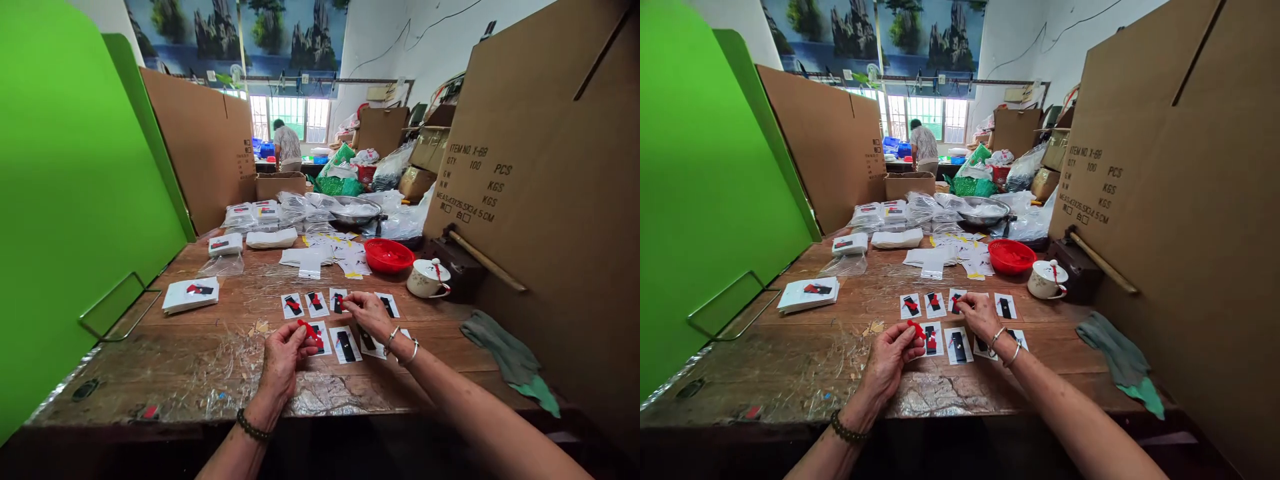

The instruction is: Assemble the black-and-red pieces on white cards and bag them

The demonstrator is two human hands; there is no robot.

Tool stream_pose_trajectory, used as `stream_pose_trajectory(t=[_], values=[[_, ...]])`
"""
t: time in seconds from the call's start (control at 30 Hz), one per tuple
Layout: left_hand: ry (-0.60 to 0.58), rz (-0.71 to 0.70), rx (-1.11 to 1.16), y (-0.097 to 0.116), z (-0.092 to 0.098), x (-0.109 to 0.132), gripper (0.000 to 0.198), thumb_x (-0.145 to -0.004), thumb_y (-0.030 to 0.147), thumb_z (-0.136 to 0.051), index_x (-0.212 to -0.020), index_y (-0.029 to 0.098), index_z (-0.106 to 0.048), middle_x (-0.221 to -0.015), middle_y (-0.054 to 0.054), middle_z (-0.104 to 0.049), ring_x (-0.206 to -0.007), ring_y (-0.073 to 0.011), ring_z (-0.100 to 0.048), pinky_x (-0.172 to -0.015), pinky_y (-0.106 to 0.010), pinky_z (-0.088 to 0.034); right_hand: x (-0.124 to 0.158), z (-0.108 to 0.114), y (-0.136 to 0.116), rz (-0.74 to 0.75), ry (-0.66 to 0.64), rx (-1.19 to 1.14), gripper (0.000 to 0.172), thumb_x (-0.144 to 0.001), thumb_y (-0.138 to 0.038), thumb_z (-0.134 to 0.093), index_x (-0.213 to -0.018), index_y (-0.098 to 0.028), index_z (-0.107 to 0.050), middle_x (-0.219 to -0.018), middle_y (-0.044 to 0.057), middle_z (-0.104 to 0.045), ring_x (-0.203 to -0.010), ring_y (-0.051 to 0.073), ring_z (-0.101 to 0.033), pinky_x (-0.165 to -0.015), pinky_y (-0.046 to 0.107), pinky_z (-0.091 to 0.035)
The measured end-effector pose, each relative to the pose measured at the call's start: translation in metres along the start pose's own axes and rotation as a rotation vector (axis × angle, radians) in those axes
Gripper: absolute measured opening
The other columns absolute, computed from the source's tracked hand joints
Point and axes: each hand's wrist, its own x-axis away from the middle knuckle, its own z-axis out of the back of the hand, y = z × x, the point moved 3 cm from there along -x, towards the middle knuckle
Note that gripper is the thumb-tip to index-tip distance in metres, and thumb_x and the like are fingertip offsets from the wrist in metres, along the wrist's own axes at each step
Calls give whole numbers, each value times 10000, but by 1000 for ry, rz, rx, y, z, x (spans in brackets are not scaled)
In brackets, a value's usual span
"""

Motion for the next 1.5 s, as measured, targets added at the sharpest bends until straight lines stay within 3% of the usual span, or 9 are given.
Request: stream_pose_trajectory(t=[0.2, 0.43, 0.6, 0.73, 0.87, 1.03, 1.2, 1.4, 1.5], values=[[-28, 36, -42, -5, -10, -10, 332, -554, 220, -881, -776, 107, -661, -667, -53, -700, -544, -148, -664, -522, -263, -590, -41, -7, 24, -69, 7, 236, 143, -783, -231, -564, -779, -178, -697, -715, 16, -690, -658, 154, -598, -584, 244, -363], [-43, 59, -99, -8, -10, -15, 341, -562, 217, -876, -800, 109, -657, -691, -69, -712, -542, -149, -668, -518, -257, -581, -37, -8, 18, -17, 51, 367, 134, -823, -206, -575, -879, -171, -692, -956, 93, -685, -917, 202, -602, -775, 292, -404], [-99, 37, -156, -7, -17, -11, 356, -550, 267, -879, -783, 110, -661, -662, -63, -703, -524, -136, -653, -514, -236, -562, -3, -2, -8, 117, -164, -15, 249, -828, -311, -579, -990, -163, -697, -933, 65, -701, -831, 183, -620, -749, 290, -458], [-177, -46, -263, -9, -29, -7, 364, -575, 323, -856, -783, 125, -634, -602, -32, -681, -481, -120, -617, -482, -221, -531, 31, -12, -23, 86, -287, -293, 271, -803, -381, -596, -913, -154, -695, -792, 39, -688, -714, 159, -605, -663, 268, -457], [-195, -79, -361, -15, -35, -8, 349, -578, 314, -845, -770, 144, -609, -577, -8, -664, -438, -120, -599, -438, -208, -489, 30, -8, -13, 61, -208, -332, 203, -794, -350, -573, -758, -165, -646, -682, 6, -636, -612, 124, -547, -569, 233, -418], [-159, -75, -311, -14, -36, -13, 346, -533, 267, -867, -761, 138, -641, -650, -13, -663, -504, -128, -637, -491, -233, -543, -15, 24, 26, -55, 52, 50, 194, -825, -268, -491, -745, -165, -634, -687, 16, -654, -617, 136, -572, -550, 227, -412], [-155, -38, -334, -14, -36, -21, 302, -558, 272, -856, -744, 137, -660, -647, -16, -660, -512, -130, -642, -501, -239, -550, -40, 29, 53, -91, 86, 229, 95, -781, -159, -550, -728, -172, -629, -681, 20, -653, -670, 145, -583, -624, 238, -400], [-145, -48, -361, -18, -36, -26, 310, -580, 313, -839, -742, 133, -646, -583, -21, -652, -507, -129, -620, -445, -204, -494, -19, 25, 36, 13, 96, 282, 136, -838, -200, -542, -744, -178, -638, -861, 66, -646, -842, 175, -590, -721, 264, -405], [-151, -46, -338, -18, -39, -20, 346, -559, 336, -853, -747, 135, -644, -591, -27, -663, -523, -146, -638, -472, -232, -521, 10, 14, 13, 96, -76, 6, 172, -855, -291, -534, -773, -179, -636, -751, 29, -636, -729, 161, -579, -668, 264, -420]])
